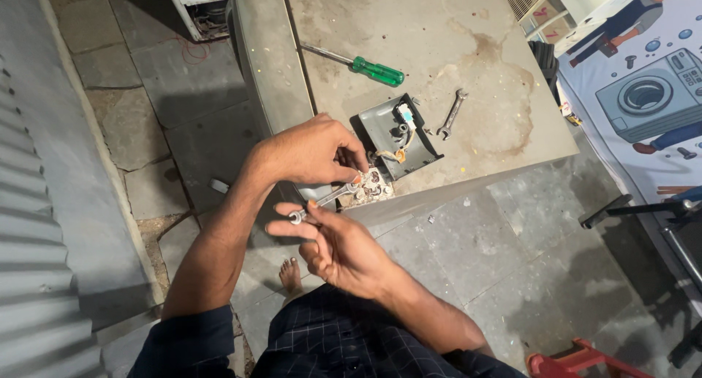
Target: The person unscrews bolts from a metal bracket and wiring plate on top of a washing machine, first using a combination spanner by hand and then a T-handle socket wrench to loosen the fasteners. They reposition the wrench repeatedly and work the bolts loose from the machine's top panel.
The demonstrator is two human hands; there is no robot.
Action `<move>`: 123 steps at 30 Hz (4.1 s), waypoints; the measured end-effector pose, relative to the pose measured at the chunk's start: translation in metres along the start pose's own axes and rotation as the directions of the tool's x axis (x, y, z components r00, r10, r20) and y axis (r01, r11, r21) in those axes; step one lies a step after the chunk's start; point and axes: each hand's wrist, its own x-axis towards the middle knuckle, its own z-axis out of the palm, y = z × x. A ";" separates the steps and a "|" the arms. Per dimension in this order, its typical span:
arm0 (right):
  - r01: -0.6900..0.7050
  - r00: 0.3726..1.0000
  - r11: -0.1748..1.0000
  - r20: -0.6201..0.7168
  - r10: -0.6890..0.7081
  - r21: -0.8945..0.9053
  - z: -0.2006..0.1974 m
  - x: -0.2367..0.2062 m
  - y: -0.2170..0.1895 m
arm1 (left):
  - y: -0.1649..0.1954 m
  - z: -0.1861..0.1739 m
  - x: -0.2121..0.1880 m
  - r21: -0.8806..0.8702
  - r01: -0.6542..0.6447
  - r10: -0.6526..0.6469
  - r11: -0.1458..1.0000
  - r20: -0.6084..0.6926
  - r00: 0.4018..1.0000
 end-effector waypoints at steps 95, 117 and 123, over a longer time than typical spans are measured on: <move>0.434 0.164 -0.695 0.808 -0.565 -0.574 -0.057 -0.039 -0.062 | 0.038 0.068 -0.043 0.482 0.142 0.200 0.865 -0.589 0.783; 0.525 0.616 0.195 0.212 -0.759 -0.829 -0.078 -0.035 -0.154 | 0.038 0.064 -0.052 0.411 0.133 0.128 0.902 -0.548 0.827; 0.493 0.610 0.161 0.208 -0.764 -0.855 -0.084 -0.037 -0.155 | 0.038 0.062 -0.055 0.433 0.092 0.169 0.897 -0.528 0.832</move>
